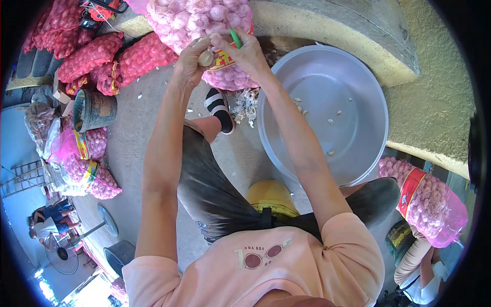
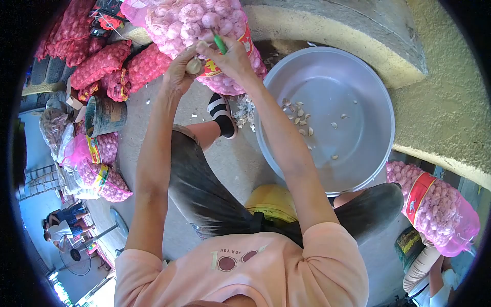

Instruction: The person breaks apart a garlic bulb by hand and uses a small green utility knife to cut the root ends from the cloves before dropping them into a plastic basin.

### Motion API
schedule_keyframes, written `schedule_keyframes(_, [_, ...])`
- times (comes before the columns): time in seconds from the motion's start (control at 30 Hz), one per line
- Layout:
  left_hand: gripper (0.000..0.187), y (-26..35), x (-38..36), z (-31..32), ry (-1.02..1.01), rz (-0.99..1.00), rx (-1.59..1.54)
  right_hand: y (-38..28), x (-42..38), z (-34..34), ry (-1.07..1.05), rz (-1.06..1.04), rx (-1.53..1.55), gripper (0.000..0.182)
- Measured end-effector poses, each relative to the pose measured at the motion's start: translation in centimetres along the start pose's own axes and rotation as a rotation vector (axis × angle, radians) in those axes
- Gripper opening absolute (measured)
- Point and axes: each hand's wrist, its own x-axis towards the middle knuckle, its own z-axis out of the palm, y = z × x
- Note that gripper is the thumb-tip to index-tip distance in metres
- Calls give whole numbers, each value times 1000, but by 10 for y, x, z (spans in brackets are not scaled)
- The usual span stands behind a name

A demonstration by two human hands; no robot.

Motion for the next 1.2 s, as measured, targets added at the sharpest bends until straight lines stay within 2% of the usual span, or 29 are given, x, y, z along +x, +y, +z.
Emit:
schedule_keyframes(0.07, [21,-2,-8,14,23,30,127,-10,-8,-1,-37,-26,34,33])
schedule_keyframes(0.13, [21,2,-11,19,0,-11,231,-17,-17,-13,-80,211,198,31])
schedule_keyframes(0.17, [22,3,-13,20,-22,-57,336,-8,-22,-19,-81,211,199,31])
schedule_keyframes(0.23, [23,2,-12,16,-33,-57,271,34,-44,-35,112,428,406,27])
schedule_keyframes(0.3, [23,3,-12,17,-48,-53,208,81,-76,-57,466,507,268,29])
schedule_keyframes(0.37, [24,3,-16,21,-86,-78,172,133,-118,-86,571,635,-21,27])
schedule_keyframes(0.43, [25,-2,-18,24,-86,-65,187,209,-155,-113,486,858,-336,24])
schedule_keyframes(0.5, [25,-9,-20,17,-78,-50,203,197,-166,-113,476,884,-457,23])
schedule_keyframes(0.53, [26,-16,-19,9,-107,-13,358,186,-168,-113,472,908,-573,22])
schedule_keyframes(0.57, [26,-23,-17,3,-138,24,515,177,-164,-111,471,908,-574,22])
schedule_keyframes(0.6, [20,-28,-19,4,-134,70,549,161,-155,-103,439,757,-433,23])
schedule_keyframes(0.7, [14,-59,-14,3,-28,161,466,106,-122,-71,364,428,-61,25])
schedule_keyframes(0.77, [12,-87,-17,6,39,214,488,62,-102,-50,259,405,217,28])
schedule_keyframes(0.8, [12,-100,-18,9,113,271,514,52,-93,-43,264,402,212,28])
schedule_keyframes(0.83, [12,-115,-20,13,109,267,511,47,-86,-36,140,350,161,29])
schedule_keyframes(0.87, [13,-129,-22,16,171,415,518,43,-82,-33,16,298,112,30])
schedule_keyframes(0.9, [14,-138,-23,19,236,568,522,50,-79,-33,17,297,111,30])
schedule_keyframes(0.93, [12,-143,-25,20,266,603,524,56,-78,-33,-11,331,118,31])
schedule_keyframes(0.97, [12,-146,-28,18,264,604,524,62,-77,-34,-37,363,125,31])
schedule_keyframes(1.0, [13,-147,-31,17,254,526,485,62,-77,-36,-32,360,126,31])
schedule_keyframes(1.07, [14,-152,-34,16,244,435,441,61,-84,-43,-43,530,171,28])
schedule_keyframes(1.1, [16,-153,-35,14,209,405,389,68,-86,-44,-41,534,169,28])
schedule_keyframes(1.17, [17,-154,-35,8,176,371,338,81,-89,-44,-12,310,21,24])
schedule_keyframes(1.2, [17,-153,-34,6,164,332,390,81,-88,-45,-13,312,21,24])
